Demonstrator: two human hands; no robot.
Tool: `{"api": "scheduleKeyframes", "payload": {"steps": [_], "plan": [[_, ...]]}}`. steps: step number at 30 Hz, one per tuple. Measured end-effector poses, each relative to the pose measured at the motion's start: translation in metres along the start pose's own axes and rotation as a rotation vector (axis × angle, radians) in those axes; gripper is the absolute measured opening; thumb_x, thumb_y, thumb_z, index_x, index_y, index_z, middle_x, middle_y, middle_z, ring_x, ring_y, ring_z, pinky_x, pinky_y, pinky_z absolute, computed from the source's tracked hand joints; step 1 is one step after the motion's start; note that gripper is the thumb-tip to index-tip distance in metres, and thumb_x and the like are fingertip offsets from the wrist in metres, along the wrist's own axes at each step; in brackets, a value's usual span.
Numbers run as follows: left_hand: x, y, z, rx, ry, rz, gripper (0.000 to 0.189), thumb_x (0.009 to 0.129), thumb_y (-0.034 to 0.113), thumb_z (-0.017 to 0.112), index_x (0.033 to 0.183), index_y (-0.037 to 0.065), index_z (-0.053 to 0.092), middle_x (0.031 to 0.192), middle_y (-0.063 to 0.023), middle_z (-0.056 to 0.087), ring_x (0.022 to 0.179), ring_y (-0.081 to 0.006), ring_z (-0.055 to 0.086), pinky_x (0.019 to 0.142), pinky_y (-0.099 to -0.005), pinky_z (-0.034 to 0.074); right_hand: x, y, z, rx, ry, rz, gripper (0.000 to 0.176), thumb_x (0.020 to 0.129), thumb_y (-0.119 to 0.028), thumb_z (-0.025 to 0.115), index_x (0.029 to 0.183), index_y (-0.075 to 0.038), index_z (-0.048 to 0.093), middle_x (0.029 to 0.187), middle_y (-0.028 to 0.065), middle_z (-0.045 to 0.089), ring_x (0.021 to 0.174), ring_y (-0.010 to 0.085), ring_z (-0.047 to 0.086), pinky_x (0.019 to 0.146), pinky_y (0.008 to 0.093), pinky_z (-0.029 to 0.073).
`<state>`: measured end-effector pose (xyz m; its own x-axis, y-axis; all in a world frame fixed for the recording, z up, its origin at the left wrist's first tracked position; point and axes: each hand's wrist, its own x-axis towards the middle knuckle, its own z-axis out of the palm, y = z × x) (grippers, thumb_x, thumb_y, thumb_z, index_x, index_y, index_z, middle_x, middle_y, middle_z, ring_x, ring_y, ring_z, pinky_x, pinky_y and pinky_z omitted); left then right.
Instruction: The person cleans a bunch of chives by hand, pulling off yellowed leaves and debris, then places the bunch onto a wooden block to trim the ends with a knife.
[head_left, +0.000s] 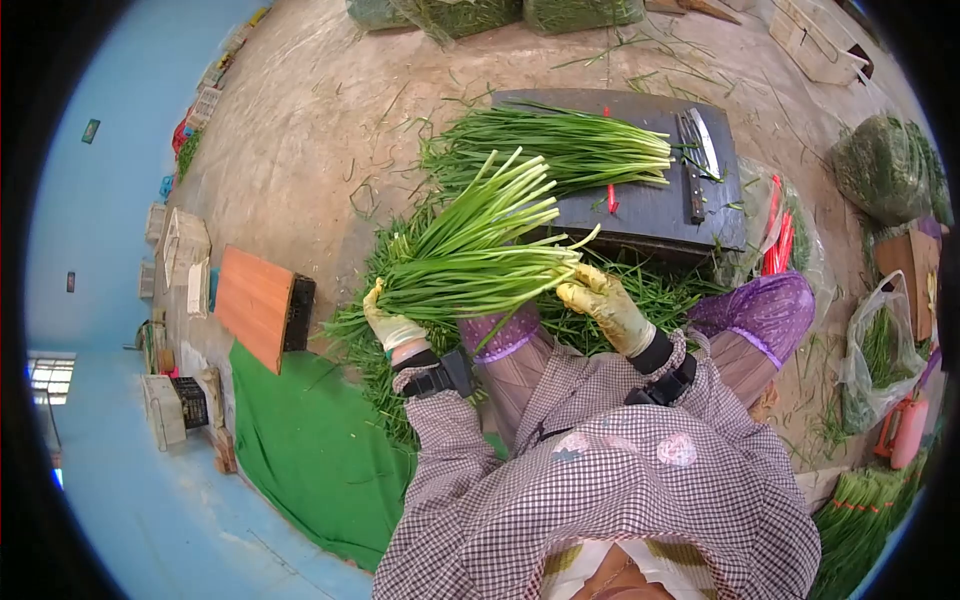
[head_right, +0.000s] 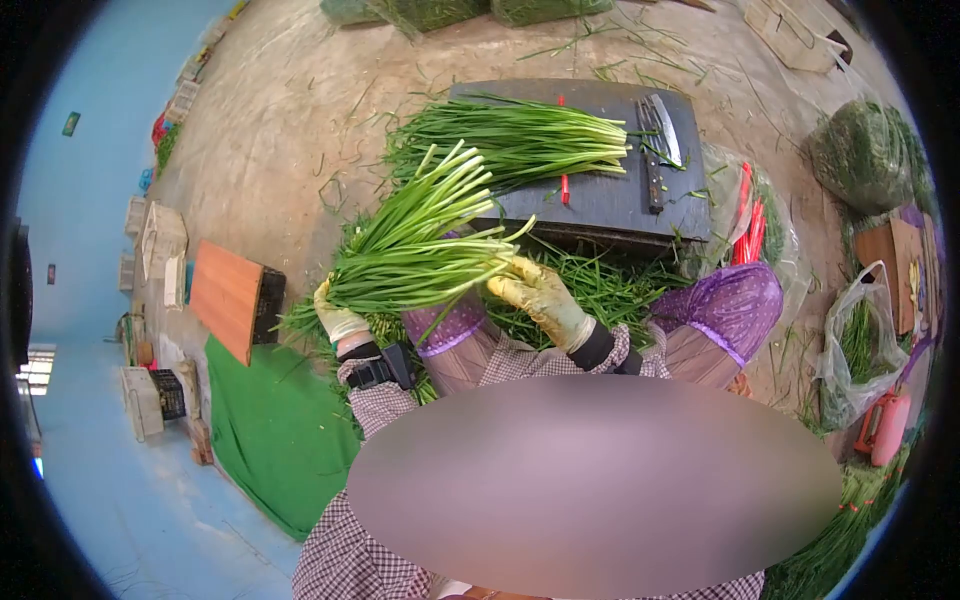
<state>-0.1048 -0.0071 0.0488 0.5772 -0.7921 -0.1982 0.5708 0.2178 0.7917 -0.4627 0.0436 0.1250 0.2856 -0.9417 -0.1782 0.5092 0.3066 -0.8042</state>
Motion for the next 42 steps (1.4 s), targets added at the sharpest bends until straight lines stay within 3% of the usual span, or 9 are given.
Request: {"api": "scheduleKeyframes", "payload": {"steps": [6,22,24,26,34,37,38,40,42], "plan": [[0.001,0.0,-0.002,0.049,0.022,0.024,0.024,0.088,0.029,0.06,0.101,0.01,0.067,0.105,-0.0068,0.069,0.095,-0.0261,0.065,0.088,-0.045,0.055,0.014,0.033,0.001,-0.017,0.14,-0.18,0.024,0.094,-0.008,0.063,0.115,0.002,0.067,0.112,0.0042,0.067,0.1,0.0118,0.061,0.089,0.0256,0.049],[-0.02,-0.003,0.013,0.097,-0.041,0.162,0.016,0.091,0.019,0.058,0.105,0.011,0.062,0.109,-0.0049,0.063,0.104,-0.02,0.059,0.09,-0.0396,0.053,0.018,0.022,0.017,-0.109,0.295,-0.152,0.011,0.092,-0.013,0.065,0.096,-0.002,0.067,0.082,-0.0036,0.058,0.069,0.0035,0.046,0.057,0.021,0.035],[-0.019,-0.014,0.013,0.22,0.015,0.38,0.017,0.09,0.02,0.059,0.104,0.011,0.063,0.106,-0.0039,0.064,0.102,-0.0205,0.06,0.091,-0.0392,0.052,0.02,0.021,0.015,-0.13,0.288,-0.121,0.015,0.093,-0.012,0.064,0.102,0.0,0.068,0.079,-0.005,0.058,0.07,0.005,0.047,0.061,0.0211,0.038],[-0.005,-0.002,0.007,-0.222,0.074,0.002,0.019,0.087,0.022,0.061,0.102,0.011,0.065,0.104,-0.0036,0.065,0.1,-0.0218,0.061,0.089,-0.0402,0.052,0.024,0.023,0.018,-0.17,0.274,-0.231,0.018,0.094,-0.017,0.062,0.102,-0.002,0.069,0.079,-0.0044,0.057,0.07,0.0053,0.047,0.063,0.0219,0.039],[-0.014,0.006,0.018,-0.251,0.106,-0.074,0.024,0.086,0.03,0.061,0.101,0.011,0.065,0.102,-0.0062,0.067,0.093,-0.026,0.064,0.085,-0.0438,0.054,0.024,0.041,-0.004,0.057,0.391,-0.296,0.026,0.095,-0.031,0.059,0.095,-0.006,0.066,0.089,-0.002,0.058,0.074,0.0074,0.047,0.067,0.023,0.039],[-0.021,0.008,0.02,-0.136,0.003,-0.043,0.023,0.088,0.03,0.058,0.1,0.011,0.064,0.104,-0.007,0.066,0.095,-0.026,0.064,0.087,-0.0436,0.054,0.022,0.041,-0.046,0.102,0.334,-0.453,0.046,0.097,-0.05,0.056,0.105,-0.005,0.059,0.094,0.0005,0.052,0.085,0.0133,0.046,0.077,0.0284,0.04],[-0.035,0.005,0.036,0.1,0.066,0.172,0.024,0.09,0.032,0.056,0.098,0.011,0.064,0.104,-0.007,0.067,0.095,-0.0253,0.064,0.089,-0.0425,0.053,0.016,0.04,-0.056,0.048,0.344,-0.666,0.05,0.096,-0.055,0.055,0.103,-0.005,0.056,0.098,0.0016,0.05,0.089,0.0146,0.047,0.082,0.0296,0.041],[-0.019,0.008,0.014,-0.047,0.057,-0.033,0.025,0.089,0.03,0.056,0.099,0.009,0.065,0.103,-0.0073,0.068,0.096,-0.0249,0.065,0.09,-0.0407,0.053,-0.005,0.018,-0.096,-0.148,0.284,-0.722,0.041,0.099,-0.045,0.054,0.105,-0.004,0.055,0.105,0.0059,0.054,0.092,0.0162,0.05,0.085,0.03,0.044],[0.002,-0.002,-0.016,-0.073,-0.013,-0.059,0.024,0.087,0.027,0.059,0.101,0.009,0.067,0.103,-0.0068,0.069,0.094,-0.0246,0.065,0.089,-0.0415,0.054,-0.031,-0.005,-0.128,-0.506,0.558,-0.496,0.018,0.098,-0.022,0.054,0.095,-0.005,0.058,0.097,0.0033,0.057,0.083,0.0105,0.053,0.079,0.0273,0.048]]}}
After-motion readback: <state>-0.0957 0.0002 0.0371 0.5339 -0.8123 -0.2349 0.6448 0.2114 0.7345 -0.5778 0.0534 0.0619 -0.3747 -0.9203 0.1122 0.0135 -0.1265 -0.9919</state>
